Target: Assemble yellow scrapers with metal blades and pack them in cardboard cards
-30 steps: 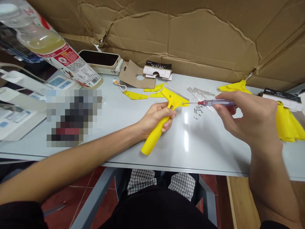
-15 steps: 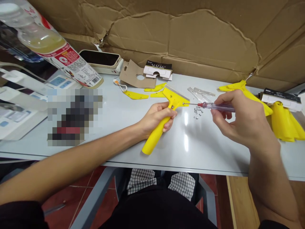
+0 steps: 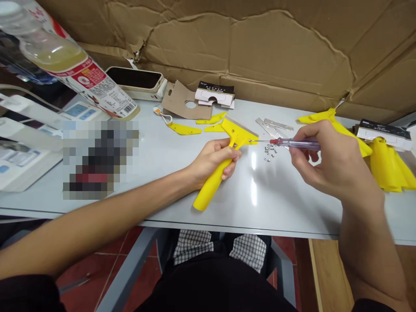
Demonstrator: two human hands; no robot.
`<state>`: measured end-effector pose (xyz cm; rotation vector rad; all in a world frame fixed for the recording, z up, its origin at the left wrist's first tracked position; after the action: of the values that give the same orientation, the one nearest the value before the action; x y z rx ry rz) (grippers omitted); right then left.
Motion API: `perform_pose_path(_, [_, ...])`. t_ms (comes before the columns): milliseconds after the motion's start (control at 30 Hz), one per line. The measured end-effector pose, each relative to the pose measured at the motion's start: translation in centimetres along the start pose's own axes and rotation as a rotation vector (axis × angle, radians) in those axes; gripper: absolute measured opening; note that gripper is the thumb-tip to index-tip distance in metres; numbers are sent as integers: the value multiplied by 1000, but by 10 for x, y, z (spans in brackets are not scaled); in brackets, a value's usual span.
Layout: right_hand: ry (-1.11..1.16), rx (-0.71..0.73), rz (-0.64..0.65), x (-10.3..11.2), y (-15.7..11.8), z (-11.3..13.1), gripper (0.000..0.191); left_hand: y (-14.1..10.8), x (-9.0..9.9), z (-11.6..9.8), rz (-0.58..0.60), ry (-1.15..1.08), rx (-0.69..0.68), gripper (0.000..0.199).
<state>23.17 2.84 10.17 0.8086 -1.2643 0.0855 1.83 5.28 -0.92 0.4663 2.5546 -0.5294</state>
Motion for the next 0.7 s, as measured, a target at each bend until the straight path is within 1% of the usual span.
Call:
perform_pose_path(167, [-115,48,-99,5,2,2,10,0,0,0,-5,4,6,19])
perform_pose_path(267, [-142,41,-72,3,3,0,15,-1,0,0,1,12,12,20])
perform_pose_path(333, [-84,16,-33,1,3,-1,13,-1,0,1,-2,12,12,19])
perform_pose_path(433, [20,-10,-4,0,1,-2,26,0,1,1,-5,10,10,19])
perform_pose_path(567, [9,16,-3,0,1,1,16,1,2,2,5,2,7,18])
perform_pose_path(700, [-70,38,-73,3,3,2,8,0,1,1,1,4,9,18])
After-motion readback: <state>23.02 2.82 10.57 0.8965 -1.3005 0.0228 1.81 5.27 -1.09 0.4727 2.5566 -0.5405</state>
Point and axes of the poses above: each hand's wrist, its own y-axis towards the middle knuckle, its own x-axis out of the back of the hand, z = x × y, the point moved 6 cm from there along y, towards the middle knuckle, and after that the axes turned 9 degrees about -y, right-handed, at the moved point
